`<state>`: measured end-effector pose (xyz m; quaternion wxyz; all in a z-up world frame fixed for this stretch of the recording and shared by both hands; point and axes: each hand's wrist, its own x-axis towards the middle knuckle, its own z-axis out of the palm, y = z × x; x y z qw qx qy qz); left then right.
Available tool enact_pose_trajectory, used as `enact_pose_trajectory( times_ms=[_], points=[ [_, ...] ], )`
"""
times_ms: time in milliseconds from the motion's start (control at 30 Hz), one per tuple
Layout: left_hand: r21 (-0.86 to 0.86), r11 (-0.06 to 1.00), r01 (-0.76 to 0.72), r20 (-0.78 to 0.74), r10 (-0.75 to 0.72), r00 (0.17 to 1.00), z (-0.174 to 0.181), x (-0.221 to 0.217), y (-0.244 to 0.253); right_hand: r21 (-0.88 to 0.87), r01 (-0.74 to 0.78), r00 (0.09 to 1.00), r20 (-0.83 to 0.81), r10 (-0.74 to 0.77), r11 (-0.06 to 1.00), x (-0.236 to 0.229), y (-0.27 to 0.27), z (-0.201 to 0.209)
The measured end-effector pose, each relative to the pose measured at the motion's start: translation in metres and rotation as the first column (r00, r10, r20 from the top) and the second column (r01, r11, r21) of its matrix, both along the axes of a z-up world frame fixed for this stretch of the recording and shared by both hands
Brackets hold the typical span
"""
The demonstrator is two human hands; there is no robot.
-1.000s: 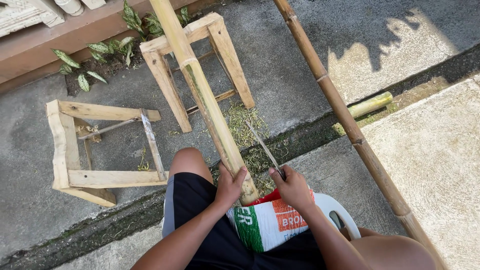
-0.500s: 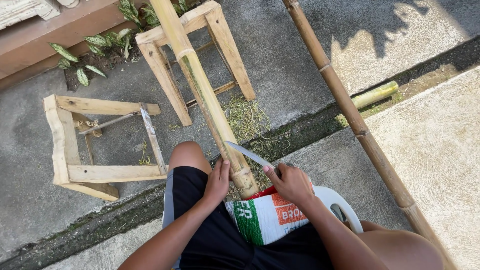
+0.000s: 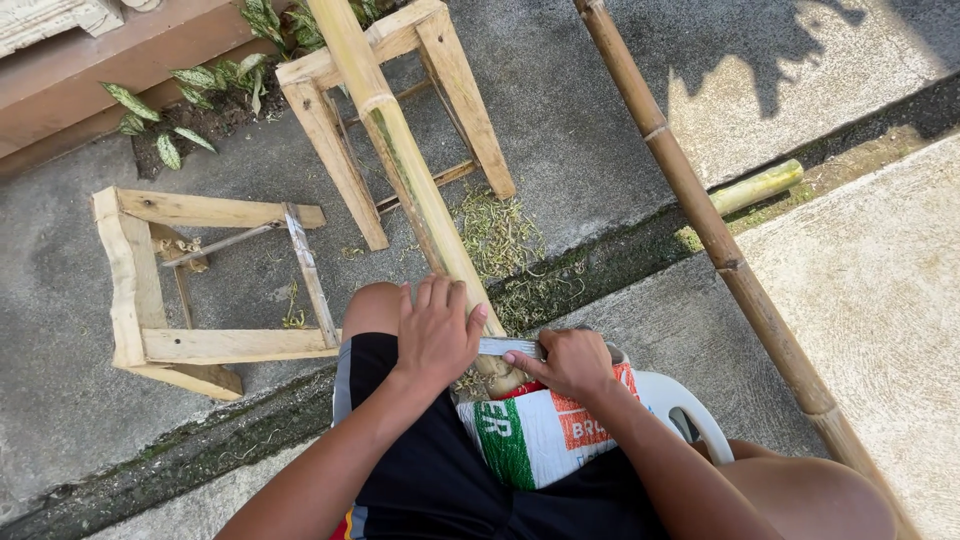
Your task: Scraping the outer skin of a bamboo stalk with a knife.
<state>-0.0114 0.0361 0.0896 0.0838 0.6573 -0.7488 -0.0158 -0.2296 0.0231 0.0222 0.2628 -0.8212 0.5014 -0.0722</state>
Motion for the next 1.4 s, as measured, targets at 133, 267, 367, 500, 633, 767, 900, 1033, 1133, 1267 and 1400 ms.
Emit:
enact_pose_trajectory(
  times_ms=[133,267,367,500,633,767,900,1033,1133,1267,1400],
  points=[
    [0.077,0.997,-0.023,0.114,0.014,0.993,-0.009,-0.014,-0.011,-0.016,0.008,1.0,-0.004,-0.008,1.0,0.002,-0.002,-0.005],
    [0.122,0.991,-0.058,0.11,0.044,0.993,-0.017,-0.016,-0.009,-0.011,-0.008,1.0,-0.01,0.007,1.0,0.002,-0.004,-0.005],
    [0.11,0.993,-0.042,0.098,0.031,0.995,-0.017,-0.013,-0.008,0.012,-0.005,1.0,-0.007,0.005,1.0,0.006,-0.004,-0.004],
    [0.131,0.991,-0.038,0.052,0.031,0.998,-0.025,-0.013,-0.01,0.045,-0.012,0.998,-0.053,0.014,0.999,0.006,-0.006,-0.006],
    [0.173,0.984,-0.043,0.087,0.028,0.996,-0.025,-0.014,-0.012,0.04,-0.011,0.999,-0.042,0.013,0.999,0.006,-0.009,-0.014],
    [0.142,0.989,-0.033,0.109,0.017,0.994,-0.027,-0.014,-0.013,0.035,-0.037,0.999,-0.036,0.038,0.999,0.008,-0.008,-0.021],
    [0.105,0.994,-0.023,0.126,0.01,0.992,-0.031,-0.013,-0.013,0.036,-0.051,0.998,-0.046,0.053,0.998,0.01,-0.009,-0.022],
    [0.093,0.995,-0.017,0.116,0.006,0.993,-0.03,-0.013,-0.015,0.05,-0.043,0.998,-0.049,0.045,0.998,0.009,-0.013,-0.015],
    [0.09,0.996,-0.006,0.13,-0.006,0.992,-0.03,-0.012,-0.014,0.108,-0.071,0.993,-0.087,0.08,0.992,0.01,-0.014,-0.014],
    [0.076,0.997,-0.004,0.136,-0.007,0.991,-0.031,-0.012,-0.012,0.114,-0.083,0.988,-0.122,0.097,0.99,0.011,-0.015,-0.018],
    [0.073,0.997,-0.023,0.125,0.014,0.992,-0.035,-0.012,-0.013,0.093,-0.102,0.986,-0.121,0.113,0.991,0.011,-0.02,-0.023]
  ],
)
